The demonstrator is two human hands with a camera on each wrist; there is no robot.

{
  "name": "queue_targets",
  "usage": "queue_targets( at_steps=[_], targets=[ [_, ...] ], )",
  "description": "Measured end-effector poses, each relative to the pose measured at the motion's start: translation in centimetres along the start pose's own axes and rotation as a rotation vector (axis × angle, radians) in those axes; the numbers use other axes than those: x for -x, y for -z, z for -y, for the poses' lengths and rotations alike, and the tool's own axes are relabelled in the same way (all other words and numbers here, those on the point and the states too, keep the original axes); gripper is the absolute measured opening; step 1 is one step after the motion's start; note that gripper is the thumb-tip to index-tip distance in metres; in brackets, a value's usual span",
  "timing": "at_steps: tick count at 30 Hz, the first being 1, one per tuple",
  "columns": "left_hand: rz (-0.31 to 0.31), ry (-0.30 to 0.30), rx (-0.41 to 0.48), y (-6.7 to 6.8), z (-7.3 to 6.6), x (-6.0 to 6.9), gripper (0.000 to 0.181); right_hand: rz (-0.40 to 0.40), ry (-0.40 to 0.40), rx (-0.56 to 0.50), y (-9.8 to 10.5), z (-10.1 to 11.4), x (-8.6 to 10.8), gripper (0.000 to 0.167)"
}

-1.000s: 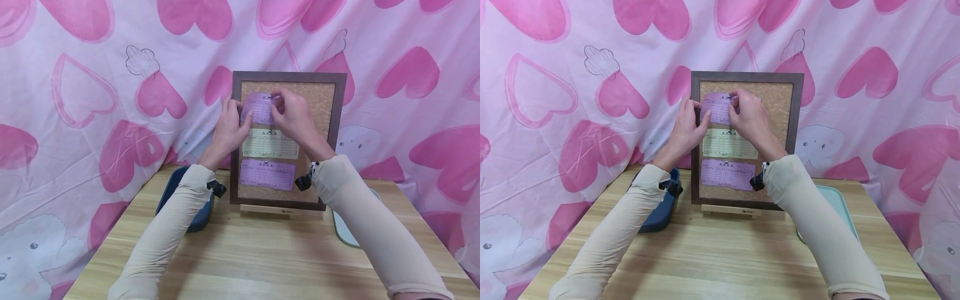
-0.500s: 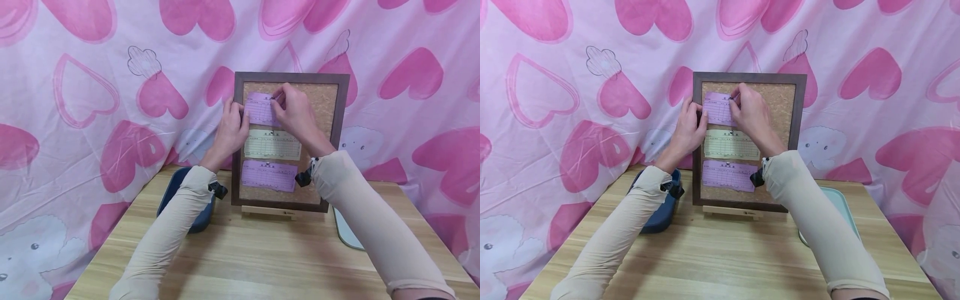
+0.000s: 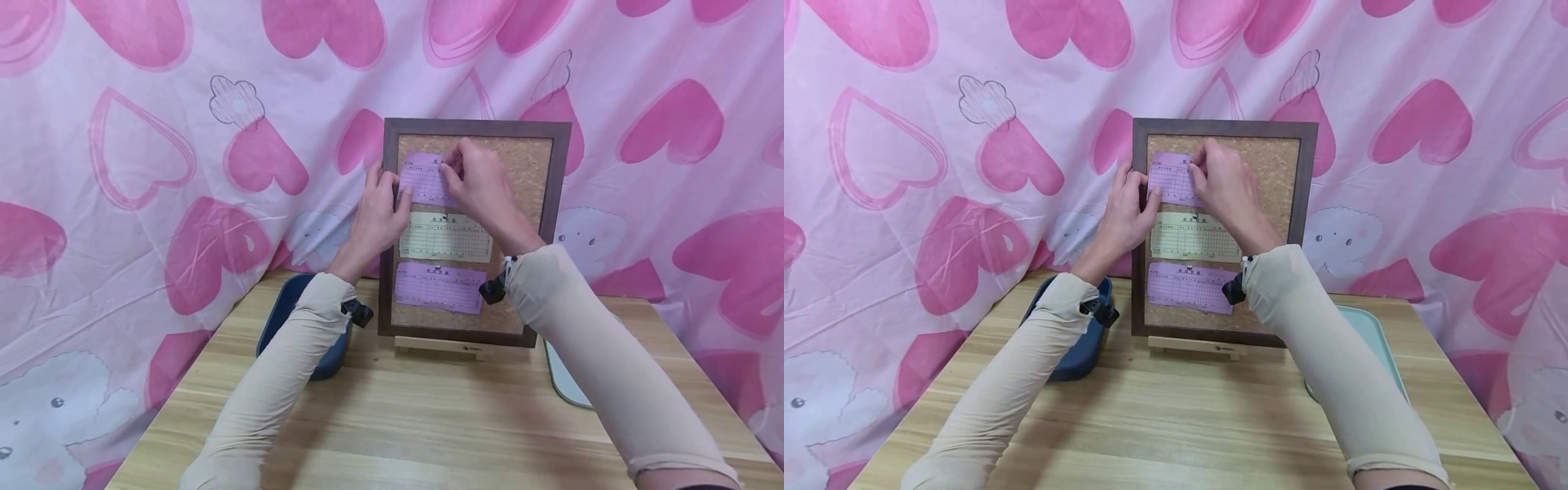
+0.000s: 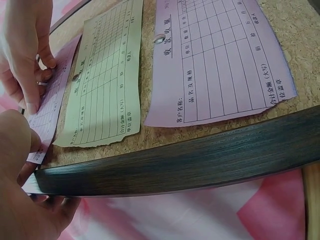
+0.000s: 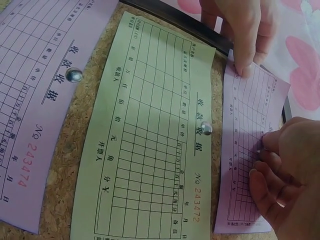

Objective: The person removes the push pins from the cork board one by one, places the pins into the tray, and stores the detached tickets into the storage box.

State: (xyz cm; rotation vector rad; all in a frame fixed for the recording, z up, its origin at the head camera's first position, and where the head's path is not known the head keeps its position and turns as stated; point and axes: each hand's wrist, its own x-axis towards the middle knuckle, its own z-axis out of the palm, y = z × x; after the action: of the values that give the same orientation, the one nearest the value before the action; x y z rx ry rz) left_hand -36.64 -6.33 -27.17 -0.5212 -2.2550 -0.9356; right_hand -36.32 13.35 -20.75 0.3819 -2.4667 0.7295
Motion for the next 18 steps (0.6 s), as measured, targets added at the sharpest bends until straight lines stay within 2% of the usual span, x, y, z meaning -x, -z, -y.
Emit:
queue_targets(
  at_steps=[11, 18],
  targets=[
    [-0.001, 0.012, 0.007, -0.08, 0.01, 0.18, 0.027, 0.012, 0.025, 0.001, -0.27, -0.46, 0.23, 0.016],
    [-0.029, 0.003, -0.002, -0.29, 0.14, 0.25, 0.025, -0.008, 0.062, -0.003, -0.31, -0.94, 0.55, 0.019]
  ],
)
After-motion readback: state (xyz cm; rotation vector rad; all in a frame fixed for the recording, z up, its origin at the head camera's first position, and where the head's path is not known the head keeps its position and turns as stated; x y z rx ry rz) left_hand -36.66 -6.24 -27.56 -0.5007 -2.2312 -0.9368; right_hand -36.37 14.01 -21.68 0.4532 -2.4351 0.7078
